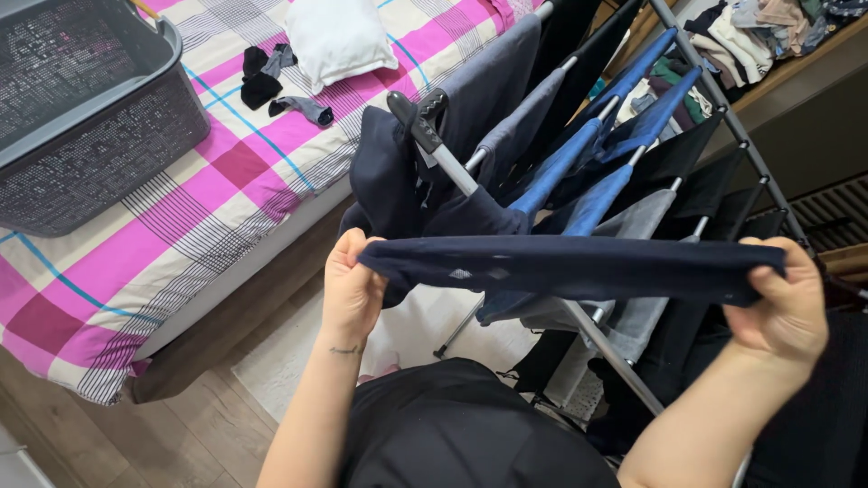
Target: Hanging clothes and socks from a laundry basket onto a drying rack.
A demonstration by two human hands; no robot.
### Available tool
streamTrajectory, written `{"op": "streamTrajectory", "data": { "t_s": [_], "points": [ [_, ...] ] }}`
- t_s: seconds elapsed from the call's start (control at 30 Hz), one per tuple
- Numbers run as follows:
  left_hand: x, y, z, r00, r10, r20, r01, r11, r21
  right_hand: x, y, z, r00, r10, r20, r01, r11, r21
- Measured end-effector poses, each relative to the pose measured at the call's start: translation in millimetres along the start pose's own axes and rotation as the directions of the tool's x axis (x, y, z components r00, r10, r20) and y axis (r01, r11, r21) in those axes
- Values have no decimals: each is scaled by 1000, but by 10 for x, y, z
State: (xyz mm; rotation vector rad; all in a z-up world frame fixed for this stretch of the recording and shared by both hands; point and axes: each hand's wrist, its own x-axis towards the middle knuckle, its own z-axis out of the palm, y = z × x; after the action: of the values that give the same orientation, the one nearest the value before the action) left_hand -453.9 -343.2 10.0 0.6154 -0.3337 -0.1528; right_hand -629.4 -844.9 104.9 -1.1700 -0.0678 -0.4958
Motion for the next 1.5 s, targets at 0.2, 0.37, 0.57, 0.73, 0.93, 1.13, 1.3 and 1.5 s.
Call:
{"op": "streamTrajectory", "data": {
  "t_s": [0.2,0.37,0.57,0.73,0.93,1.13,1.3,1.5],
  "points": [
    [-192,-248,-23,957,-199,-212,132,948,-291,171,187,660,999,33,-2,-32,993,115],
    [-773,-1025,-641,887,-324,-329,263,940,-216,341,298,1015,973,-226,-56,223,973,-54],
    [-946,-1176,-719,839,-496,-223,467,867,-173,827,515,1204,906,-421,50,387,772,-504],
    [-717,-1146,-633,845,-514,-151,533,783,319,923,745,1762,964,-186,189,244,347,-906],
    [-299,-892,214,946,-308,105,147,692,707,518,617,2468,837,542,77,58,51,-997],
    [77,-929,797,936,-179,302,-115,658,744,739,883,2229,625,758,186,74,180,-981],
    [148,-1066,623,922,-283,265,-2,680,733,662,929,2259,604,707,368,-142,550,-823],
    [97,-1147,-279,837,-507,204,353,787,507,387,566,2268,884,456,107,-106,418,-902]
  ]
}}
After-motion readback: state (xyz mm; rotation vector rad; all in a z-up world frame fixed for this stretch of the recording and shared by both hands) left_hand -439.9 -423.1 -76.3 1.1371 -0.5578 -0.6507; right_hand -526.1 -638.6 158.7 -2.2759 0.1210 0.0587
